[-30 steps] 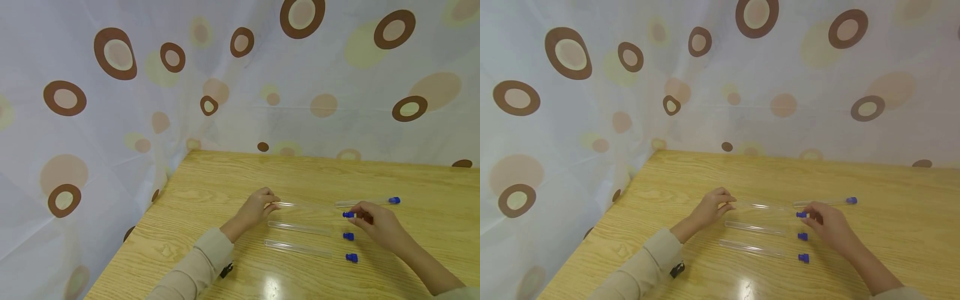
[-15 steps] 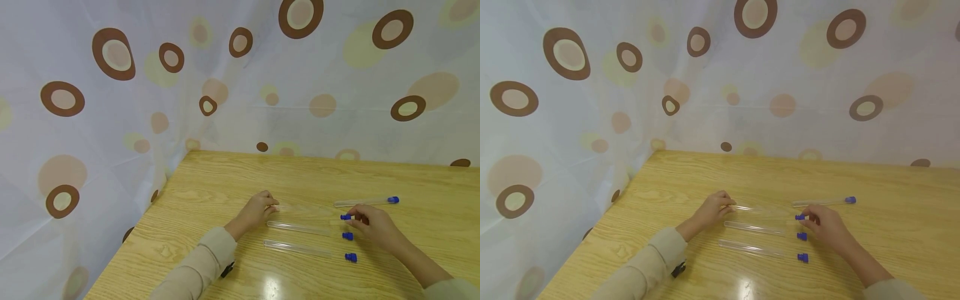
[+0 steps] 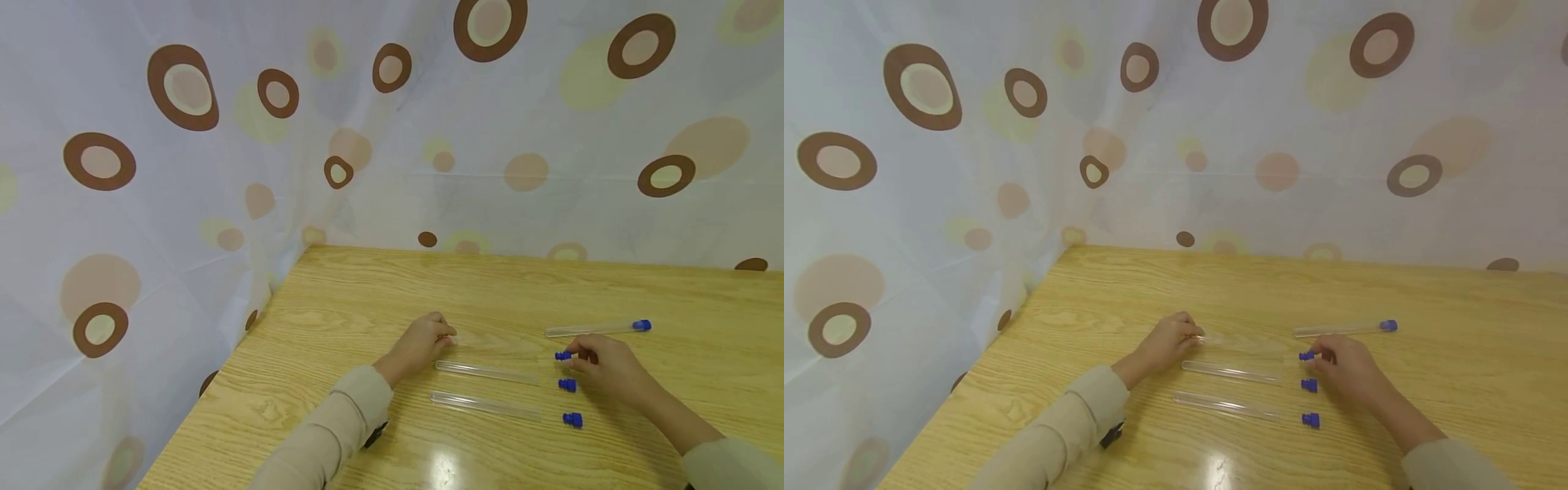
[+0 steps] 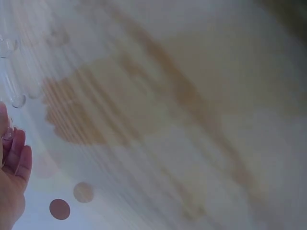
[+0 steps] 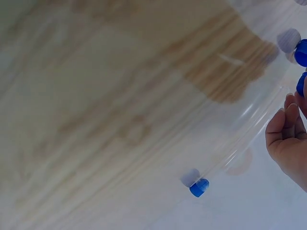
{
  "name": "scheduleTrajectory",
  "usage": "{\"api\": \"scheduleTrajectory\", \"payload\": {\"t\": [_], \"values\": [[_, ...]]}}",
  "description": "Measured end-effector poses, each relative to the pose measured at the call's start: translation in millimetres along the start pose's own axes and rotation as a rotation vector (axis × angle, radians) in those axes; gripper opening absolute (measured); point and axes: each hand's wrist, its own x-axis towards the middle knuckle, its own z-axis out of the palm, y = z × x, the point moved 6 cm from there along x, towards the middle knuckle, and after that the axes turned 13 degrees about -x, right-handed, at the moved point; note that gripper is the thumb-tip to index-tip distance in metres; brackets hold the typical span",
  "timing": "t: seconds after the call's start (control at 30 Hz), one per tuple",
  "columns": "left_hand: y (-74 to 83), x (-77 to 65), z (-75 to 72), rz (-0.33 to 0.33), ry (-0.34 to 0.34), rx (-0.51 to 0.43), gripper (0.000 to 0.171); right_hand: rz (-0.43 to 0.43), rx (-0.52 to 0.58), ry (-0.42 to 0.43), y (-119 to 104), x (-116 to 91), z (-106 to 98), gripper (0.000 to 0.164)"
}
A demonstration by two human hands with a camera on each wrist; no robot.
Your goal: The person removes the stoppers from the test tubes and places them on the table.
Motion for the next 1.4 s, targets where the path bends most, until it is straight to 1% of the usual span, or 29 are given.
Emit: {"api": "scheduleTrajectory", "payload": {"t": [0.13,0.27,0.47,0.6,0.7,0.83,1.0,1.17,1.33,1.4], "values": [[-1.1,1.5,3.2,-0.007,-0.017,0.002,0.025,0.017,0.031,-0.046,3.4,0.5,4.0,0.006],[-2.0,4.2,6.1,-0.006,-0.03,0.022,0.026,0.01,0.03,-0.043,5.9,2.3,4.9,0.006],[-4.3,6.8,9.7,-0.008,-0.044,0.053,0.026,0.004,-0.005,-0.053,10.5,4.5,8.9,0.006],[-3.8,7.7,10.1,-0.008,-0.055,0.095,0.027,0.002,-0.026,-0.066,13.4,6.0,10.6,0.007],[-2.5,8.0,10.0,-0.02,-0.067,0.136,0.028,-0.005,-0.035,-0.072,14.3,6.8,11.2,0.009],[0.2,7.6,9.2,-0.037,-0.088,0.162,0.028,-0.011,-0.029,-0.08,13.6,6.7,11.7,0.012],[1.3,7.3,10.2,-0.027,-0.101,0.197,0.027,-0.002,-0.022,-0.092,12.8,5.2,13.0,0.013],[-0.5,8.5,11.7,-0.023,-0.101,0.205,0.027,0.004,-0.014,-0.094,13.5,4.8,14.5,0.014],[-0.2,8.2,13.3,0.001,-0.108,0.164,0.024,-0.003,-0.021,-0.088,12.0,5.0,13.6,0.014],[-0.3,8.5,14.0,0.005,-0.111,0.18,0.023,-0.006,-0.023,-0.089,11.3,5.2,13.3,0.014]]}}
